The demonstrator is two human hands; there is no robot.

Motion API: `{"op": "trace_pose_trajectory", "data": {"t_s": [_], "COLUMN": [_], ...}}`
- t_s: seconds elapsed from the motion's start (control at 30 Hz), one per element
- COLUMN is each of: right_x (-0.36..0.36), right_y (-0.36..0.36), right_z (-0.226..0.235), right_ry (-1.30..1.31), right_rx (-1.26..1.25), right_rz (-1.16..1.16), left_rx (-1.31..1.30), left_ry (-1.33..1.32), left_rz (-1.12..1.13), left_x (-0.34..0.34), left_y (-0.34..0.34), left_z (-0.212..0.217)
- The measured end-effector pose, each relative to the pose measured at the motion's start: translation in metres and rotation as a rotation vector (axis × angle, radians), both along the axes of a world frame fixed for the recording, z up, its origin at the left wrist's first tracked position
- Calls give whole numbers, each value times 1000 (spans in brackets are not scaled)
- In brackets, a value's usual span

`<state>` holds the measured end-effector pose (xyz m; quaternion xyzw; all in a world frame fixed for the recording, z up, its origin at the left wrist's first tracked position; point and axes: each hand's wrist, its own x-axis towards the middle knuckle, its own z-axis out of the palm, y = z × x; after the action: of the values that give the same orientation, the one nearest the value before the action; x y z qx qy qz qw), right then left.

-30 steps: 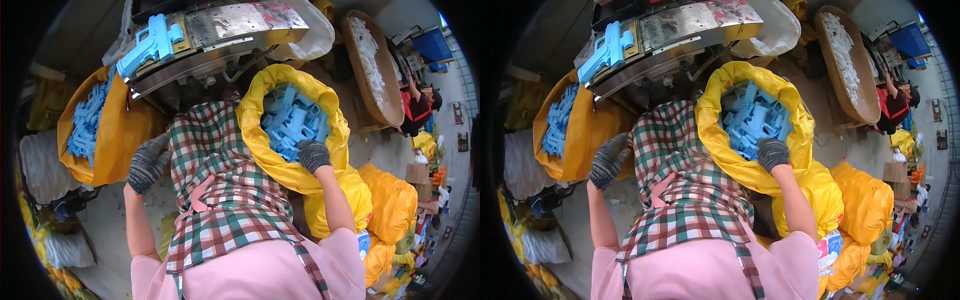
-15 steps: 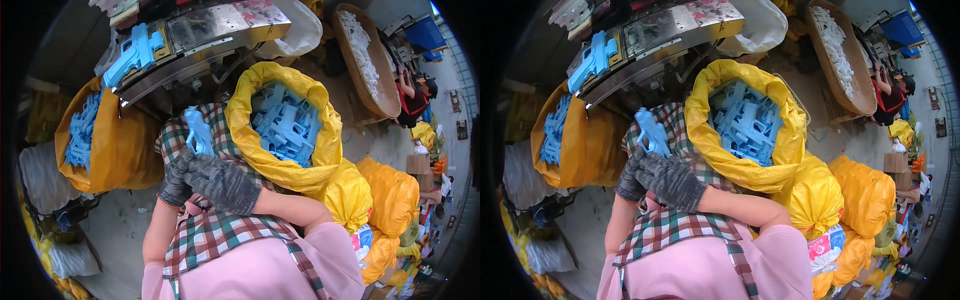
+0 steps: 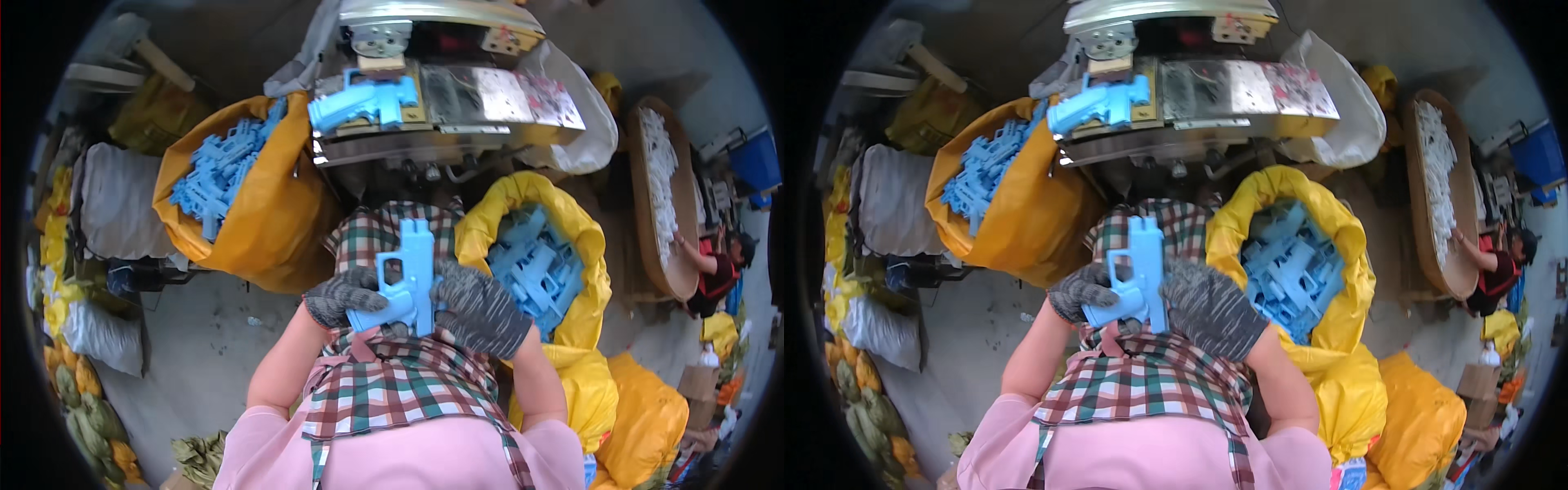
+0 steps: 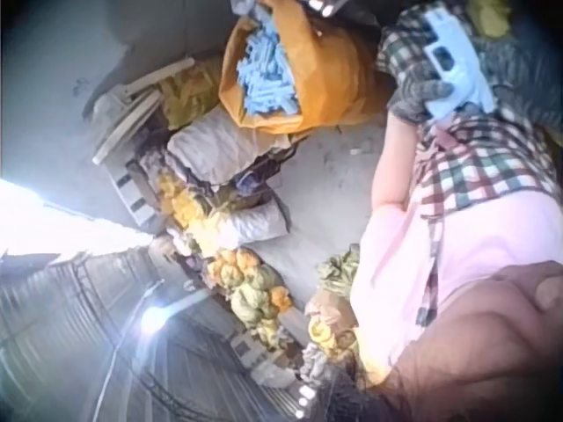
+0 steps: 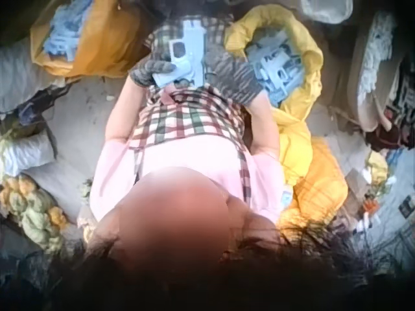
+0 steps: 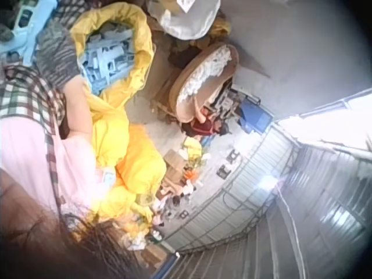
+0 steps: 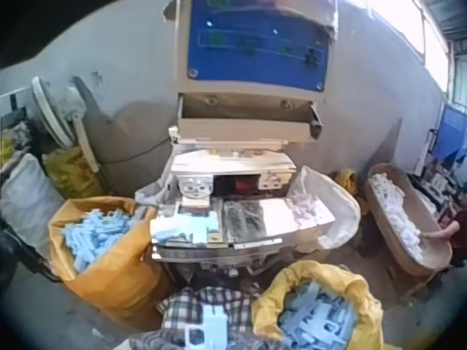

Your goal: Inspecting and sorting blue plastic toy gun components, moving them between bags and a workstation in a factory.

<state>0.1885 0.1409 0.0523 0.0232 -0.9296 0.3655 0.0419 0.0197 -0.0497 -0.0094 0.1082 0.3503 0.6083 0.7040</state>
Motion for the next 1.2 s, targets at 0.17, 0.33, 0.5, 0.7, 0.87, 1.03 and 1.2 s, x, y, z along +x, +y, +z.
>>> {"op": "trace_pose_trajectory", "data": {"t_s": [0.17, 0.33, 0.5, 0.7, 0.87, 1.03, 1.2], "right_x": [-1, 17, 13, -14, -68, -160, -191], "right_y": [9, 30, 24, 30, 53, 75, 98], "right_z": [7, 14, -4, 6, 31, 45, 43], "right_ry": [107, 252, 332, 489, 401, 370, 323], "right_rx": [-24, -19, -80, -80, 120, 142, 394], "right_rz": [-145, -346, -251, -389, -317, -101, -76], "left_rx": [19, 125, -263, -244, -666, -1186, -816], "left_ry": [450, 2004, 2198, 2500, 2547, 2403, 2297], "left_rz": [220, 1092, 304, 457, 807, 415, 388], "left_x": [-17, -80, -133, -110, -141, -139, -115], "left_y": [16, 49, 82, 63, -38, -110, -107], "left_z": [40, 62, 111, 96, 37, 51, 36]}}
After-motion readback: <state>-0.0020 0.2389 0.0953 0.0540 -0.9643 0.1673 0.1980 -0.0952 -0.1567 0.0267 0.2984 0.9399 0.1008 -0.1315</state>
